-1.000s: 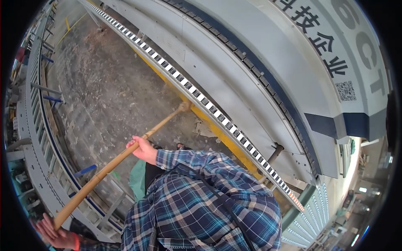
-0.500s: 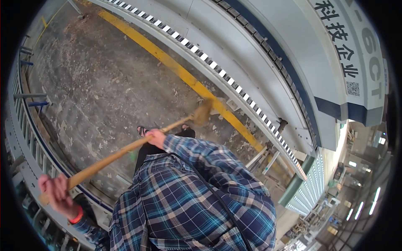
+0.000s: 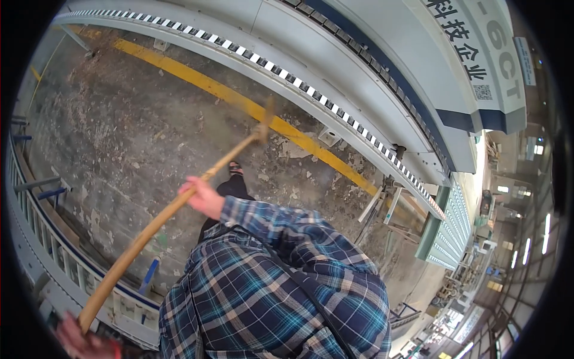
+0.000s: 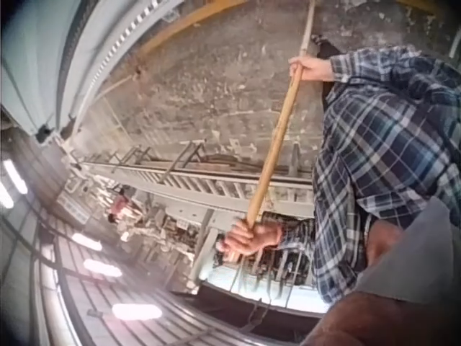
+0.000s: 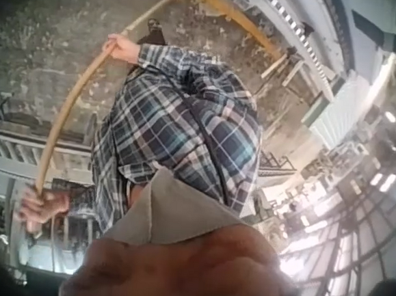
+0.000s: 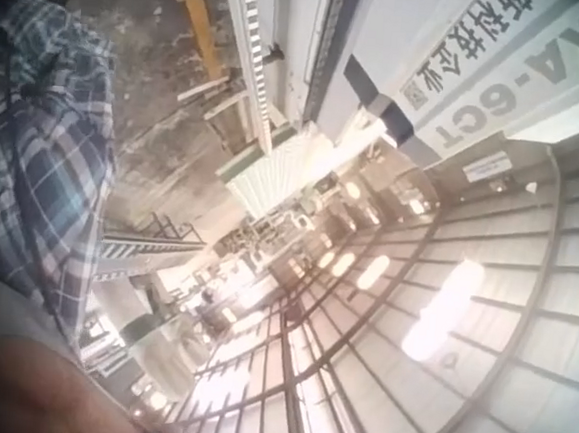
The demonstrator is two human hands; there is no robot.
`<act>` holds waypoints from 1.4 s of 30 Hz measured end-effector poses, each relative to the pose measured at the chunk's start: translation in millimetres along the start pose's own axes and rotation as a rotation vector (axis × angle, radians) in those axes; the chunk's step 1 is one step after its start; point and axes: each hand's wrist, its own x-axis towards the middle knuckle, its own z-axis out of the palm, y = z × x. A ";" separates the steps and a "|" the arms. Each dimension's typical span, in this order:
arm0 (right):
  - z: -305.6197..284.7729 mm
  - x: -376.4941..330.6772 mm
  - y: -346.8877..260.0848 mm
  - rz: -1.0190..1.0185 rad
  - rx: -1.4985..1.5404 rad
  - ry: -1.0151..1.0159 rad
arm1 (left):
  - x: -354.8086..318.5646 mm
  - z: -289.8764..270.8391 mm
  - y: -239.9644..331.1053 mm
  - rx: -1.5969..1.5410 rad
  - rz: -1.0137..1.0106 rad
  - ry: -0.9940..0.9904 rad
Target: Sweep wood shavings from the floor into a pile using a broom in a factory setting.
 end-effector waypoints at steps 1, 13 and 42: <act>0.3 -6.8 -15.8 -0.124 -0.048 0.095 | -17.6 -11.9 -24.7 0.575 0.063 0.107; -99.1 128.1 -231.4 -0.283 0.049 0.407 | -1.3 173.7 -193.4 -0.342 -0.787 -0.301; 192.3 427.6 -35.9 -0.245 -0.213 0.286 | 233.3 136.1 -214.2 0.022 -0.376 0.215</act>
